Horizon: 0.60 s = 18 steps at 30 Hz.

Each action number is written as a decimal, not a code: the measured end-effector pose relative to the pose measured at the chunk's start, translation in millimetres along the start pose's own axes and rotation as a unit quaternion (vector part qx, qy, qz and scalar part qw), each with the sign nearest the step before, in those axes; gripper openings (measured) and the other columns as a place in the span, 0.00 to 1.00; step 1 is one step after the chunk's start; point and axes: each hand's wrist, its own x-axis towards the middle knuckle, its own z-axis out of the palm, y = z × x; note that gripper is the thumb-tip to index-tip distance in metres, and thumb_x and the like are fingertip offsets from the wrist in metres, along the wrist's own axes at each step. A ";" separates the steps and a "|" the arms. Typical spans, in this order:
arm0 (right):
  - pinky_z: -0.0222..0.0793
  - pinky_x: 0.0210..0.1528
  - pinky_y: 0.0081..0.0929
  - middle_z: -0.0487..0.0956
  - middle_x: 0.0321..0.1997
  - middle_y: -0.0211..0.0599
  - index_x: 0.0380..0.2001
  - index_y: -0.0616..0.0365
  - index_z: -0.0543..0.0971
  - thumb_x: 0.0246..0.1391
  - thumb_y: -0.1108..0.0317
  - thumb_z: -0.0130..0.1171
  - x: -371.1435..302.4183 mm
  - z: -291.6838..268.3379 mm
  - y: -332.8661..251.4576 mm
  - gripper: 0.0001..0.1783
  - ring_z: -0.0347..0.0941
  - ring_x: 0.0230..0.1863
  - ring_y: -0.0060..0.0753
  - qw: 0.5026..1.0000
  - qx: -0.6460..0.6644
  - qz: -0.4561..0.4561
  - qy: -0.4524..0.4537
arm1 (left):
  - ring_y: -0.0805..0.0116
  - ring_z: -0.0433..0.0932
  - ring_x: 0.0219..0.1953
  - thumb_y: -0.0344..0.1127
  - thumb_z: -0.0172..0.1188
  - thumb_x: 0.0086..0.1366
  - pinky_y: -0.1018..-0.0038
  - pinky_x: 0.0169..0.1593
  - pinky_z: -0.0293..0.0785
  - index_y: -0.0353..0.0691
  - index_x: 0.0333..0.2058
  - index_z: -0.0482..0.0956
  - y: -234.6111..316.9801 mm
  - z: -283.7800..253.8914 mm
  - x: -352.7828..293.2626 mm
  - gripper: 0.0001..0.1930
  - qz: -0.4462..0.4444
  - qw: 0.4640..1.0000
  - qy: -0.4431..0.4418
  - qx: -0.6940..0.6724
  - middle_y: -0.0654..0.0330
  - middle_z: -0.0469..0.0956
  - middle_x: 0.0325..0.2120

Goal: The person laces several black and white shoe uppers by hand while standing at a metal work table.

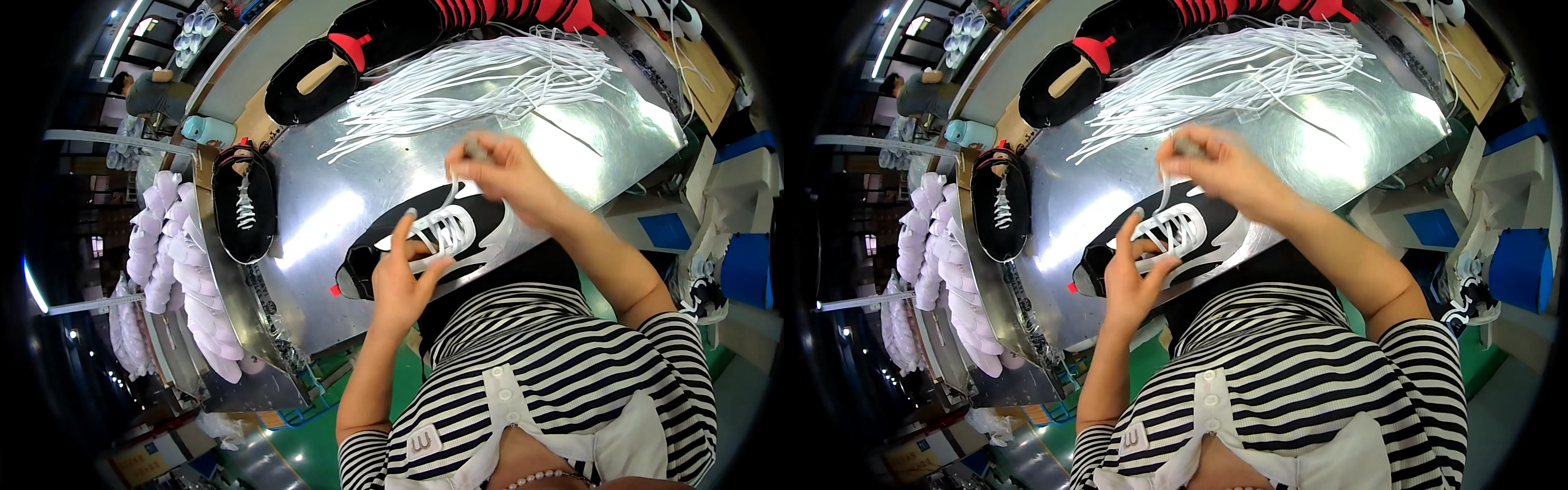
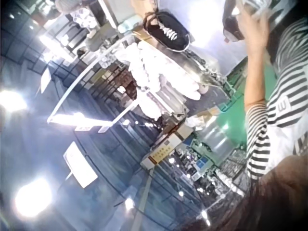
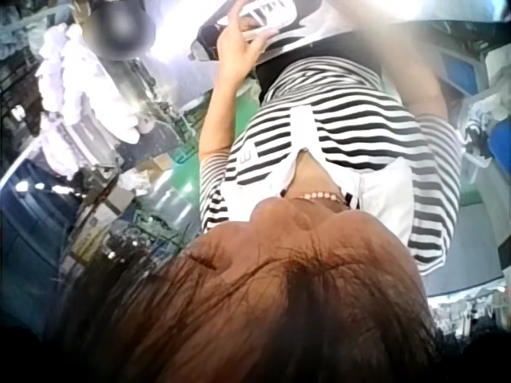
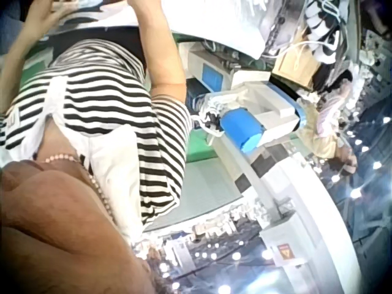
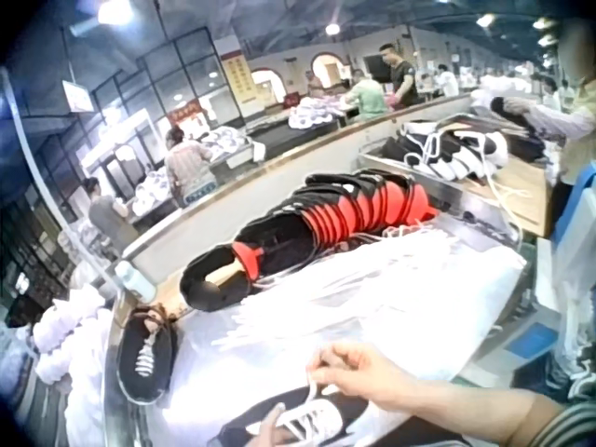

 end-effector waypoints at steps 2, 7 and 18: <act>0.47 0.22 0.10 0.70 0.23 0.14 0.37 0.54 0.81 0.56 0.65 0.62 23.1 -13.1 -11.4 0.08 0.55 0.22 0.06 0.997 0.000 -0.069 0.043 | 0.60 0.80 0.28 0.38 0.74 0.51 0.71 0.35 0.73 0.37 0.62 0.63 -6.2 5.3 -3.6 0.41 0.102 0.991 0.026 0.086 0.57 0.82 0.27; 0.41 0.21 0.12 0.62 0.21 0.10 0.37 0.53 0.82 0.60 0.61 0.59 73.4 -71.8 -63.5 0.10 0.48 0.18 0.08 0.953 -0.051 -0.252 0.159 | 0.59 0.77 0.21 0.38 0.73 0.52 0.72 0.27 0.70 0.35 0.62 0.63 -13.9 8.2 1.4 0.41 0.148 0.983 0.005 0.105 0.58 0.81 0.23; 0.67 0.40 0.18 0.80 0.33 0.26 0.36 0.60 0.81 0.55 0.65 0.64 -26.8 -1.1 26.2 0.10 0.71 0.34 0.15 0.954 -0.078 0.077 -0.280 | 0.57 0.82 0.29 0.39 0.50 0.72 0.69 0.38 0.76 0.30 0.67 0.46 -9.4 -10.4 11.5 0.33 -0.135 0.986 0.008 -0.093 0.49 0.82 0.27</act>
